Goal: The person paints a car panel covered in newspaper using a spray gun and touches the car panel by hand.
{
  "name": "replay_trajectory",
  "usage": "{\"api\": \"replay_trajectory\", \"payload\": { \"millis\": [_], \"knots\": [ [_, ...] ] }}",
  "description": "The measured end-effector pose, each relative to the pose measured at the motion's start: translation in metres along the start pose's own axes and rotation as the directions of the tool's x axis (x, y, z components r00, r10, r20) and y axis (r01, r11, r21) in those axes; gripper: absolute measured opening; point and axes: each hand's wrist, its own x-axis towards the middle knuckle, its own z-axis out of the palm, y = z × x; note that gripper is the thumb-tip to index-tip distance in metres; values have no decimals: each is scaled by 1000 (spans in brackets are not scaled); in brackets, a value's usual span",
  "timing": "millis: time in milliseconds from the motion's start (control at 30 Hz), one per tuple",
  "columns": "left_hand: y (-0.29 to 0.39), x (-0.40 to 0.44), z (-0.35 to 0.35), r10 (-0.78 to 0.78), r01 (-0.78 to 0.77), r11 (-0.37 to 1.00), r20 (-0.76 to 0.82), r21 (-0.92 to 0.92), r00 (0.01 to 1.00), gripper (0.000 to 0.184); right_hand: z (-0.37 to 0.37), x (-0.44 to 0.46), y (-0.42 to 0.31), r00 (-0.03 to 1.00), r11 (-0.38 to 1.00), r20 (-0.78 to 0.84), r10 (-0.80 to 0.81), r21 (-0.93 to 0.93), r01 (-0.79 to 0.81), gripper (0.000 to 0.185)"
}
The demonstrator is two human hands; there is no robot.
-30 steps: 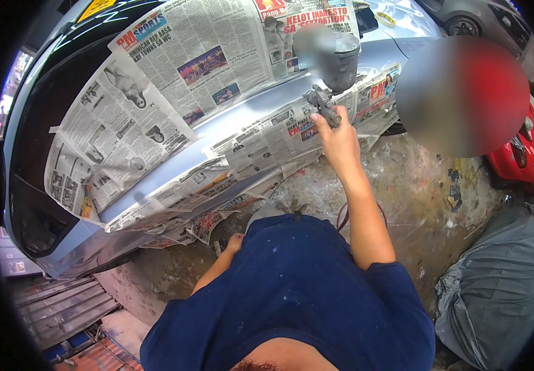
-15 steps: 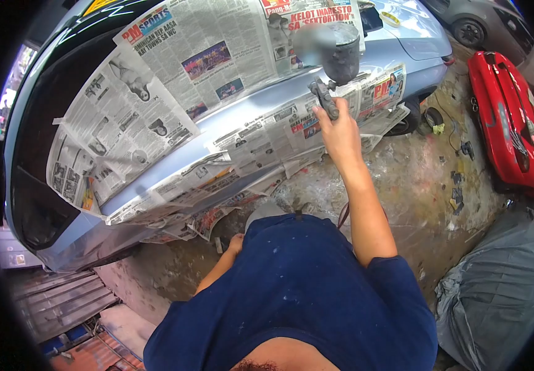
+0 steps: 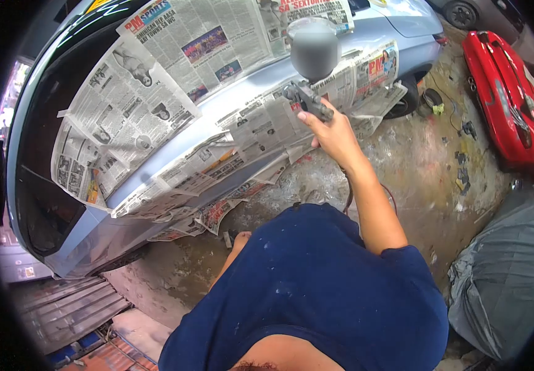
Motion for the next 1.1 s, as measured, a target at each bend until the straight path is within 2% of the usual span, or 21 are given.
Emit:
{"api": "replay_trajectory", "payload": {
  "millis": [67, 167, 267, 367, 467, 567, 633, 667, 700, 767, 800, 867, 933, 1067, 1100],
  "knots": [
    [0, -25, 16, 0, -13, 997, -175, -75, 985, 23, -3, -28, 18, 1000, 999, -5, -14, 39, 14, 52],
    [-52, -34, 8, -34, 38, 969, 22, -245, 999, 19, -10, -68, 59, 1000, 998, -2, 21, 61, -21, 55],
    [-99, -55, 18, -37, 24, 986, -81, -163, 996, 17, -14, -115, 79, 996, 995, 12, 85, 47, -85, 56],
    [-124, -94, 30, -96, 76, 989, -164, -124, 982, 17, -14, -160, 98, 994, 993, 11, 108, 39, -108, 56],
    [-135, -138, 41, -200, 178, 971, -134, -162, 971, 24, -12, -201, 111, 992, 992, 19, 121, 45, -122, 57],
    [-155, -162, 50, -171, 171, 972, -19, 164, 985, 31, -7, -241, 118, 991, 986, 8, 132, 102, -132, 59],
    [-231, -138, 62, -115, 116, 986, -12, 118, 993, 35, -9, -265, 124, 986, 982, 3, 167, 93, -167, 57],
    [-246, -136, 69, -88, 88, 992, -9, 95, 996, 37, -10, -276, 126, 983, 979, -2, 183, 89, -183, 56],
    [-241, -144, 77, -96, 99, 981, -27, 166, 995, 38, -8, -286, 120, 986, 977, -48, 160, 147, -152, 52],
    [-214, -168, 96, -113, 127, 944, -64, 303, 992, 39, -16, -299, 127, 981, 981, -18, 191, 48, -190, 50],
    [-216, -164, 100, -115, 124, 963, -50, 239, 992, 40, -21, -302, 128, 979, 979, -4, 203, -4, -203, 49],
    [-215, -158, 107, -119, 121, 987, -26, 105, 993, 41, -28, -305, 128, 972, 972, -29, 235, 33, -234, 47],
    [-207, -149, 106, -75, 77, 983, -14, 168, 997, 40, -37, -304, 133, 966, 966, -52, 252, 68, -248, 47],
    [-149, -144, 108, -1, 41, 916, -99, 398, 995, 33, -57, -284, 136, 983, 994, -155, 94, -45, -102, 52],
    [-140, -139, 109, -10, 44, 903, -82, 428, 997, 31, -66, -276, 139, 979, 982, -173, 109, -131, -133, 53]
  ]
}}
